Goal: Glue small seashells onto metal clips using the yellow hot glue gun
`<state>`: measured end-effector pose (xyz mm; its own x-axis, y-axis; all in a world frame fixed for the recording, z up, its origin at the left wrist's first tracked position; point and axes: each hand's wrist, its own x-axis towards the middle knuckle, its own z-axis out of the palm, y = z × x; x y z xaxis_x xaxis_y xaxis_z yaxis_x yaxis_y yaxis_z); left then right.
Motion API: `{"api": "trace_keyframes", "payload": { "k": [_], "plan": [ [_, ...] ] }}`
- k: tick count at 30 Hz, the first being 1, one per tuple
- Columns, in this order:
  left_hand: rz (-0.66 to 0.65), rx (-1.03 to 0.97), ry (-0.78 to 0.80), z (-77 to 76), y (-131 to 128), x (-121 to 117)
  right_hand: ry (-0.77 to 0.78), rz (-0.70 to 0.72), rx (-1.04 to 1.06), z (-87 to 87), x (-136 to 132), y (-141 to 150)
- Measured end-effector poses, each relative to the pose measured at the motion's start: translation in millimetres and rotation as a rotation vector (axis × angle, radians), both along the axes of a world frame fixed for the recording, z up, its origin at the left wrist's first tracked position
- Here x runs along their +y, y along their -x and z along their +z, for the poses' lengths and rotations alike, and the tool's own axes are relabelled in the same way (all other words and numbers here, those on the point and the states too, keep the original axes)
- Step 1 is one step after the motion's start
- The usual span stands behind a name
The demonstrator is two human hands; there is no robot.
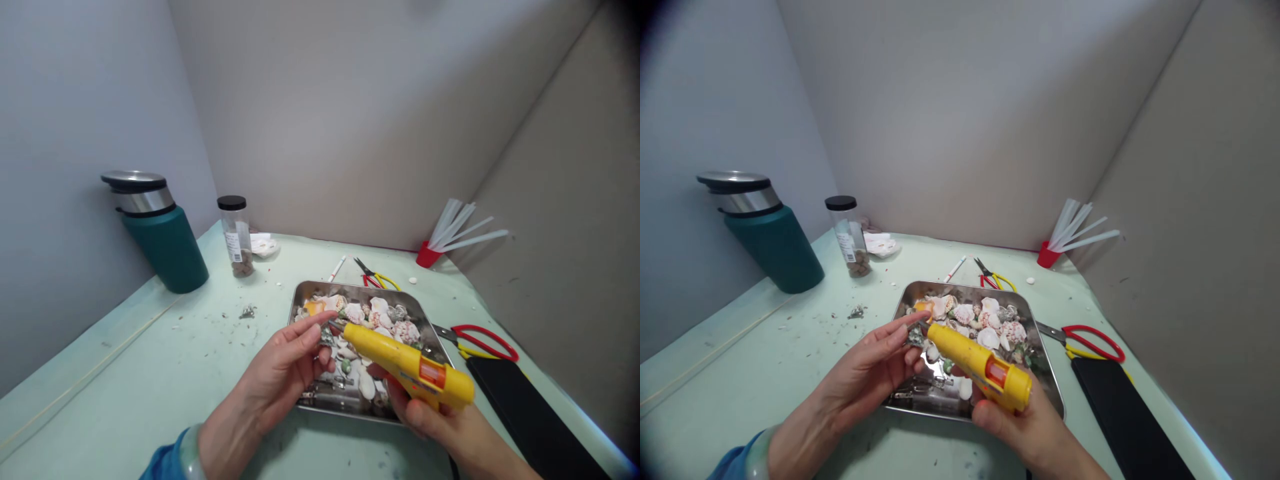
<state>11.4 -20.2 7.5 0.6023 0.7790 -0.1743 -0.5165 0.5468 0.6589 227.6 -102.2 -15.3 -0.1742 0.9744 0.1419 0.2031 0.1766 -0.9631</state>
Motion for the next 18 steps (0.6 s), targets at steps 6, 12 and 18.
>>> {"api": "trace_keyframes", "payload": {
  "k": [6,12,18],
  "plan": [
    [-0.006,0.003,-0.006,-1.6,-0.1,0.0,0.027,-0.020,-0.014,3.0,-2.1,1.9],
    [-0.002,0.004,-0.001,-1.3,0.5,-0.6,-0.001,-0.017,-0.024,3.4,-1.1,3.6],
    [-0.005,-0.006,-0.005,-1.8,0.8,0.2,0.000,-0.008,-0.038,1.3,-0.6,1.5]
  ]
}}
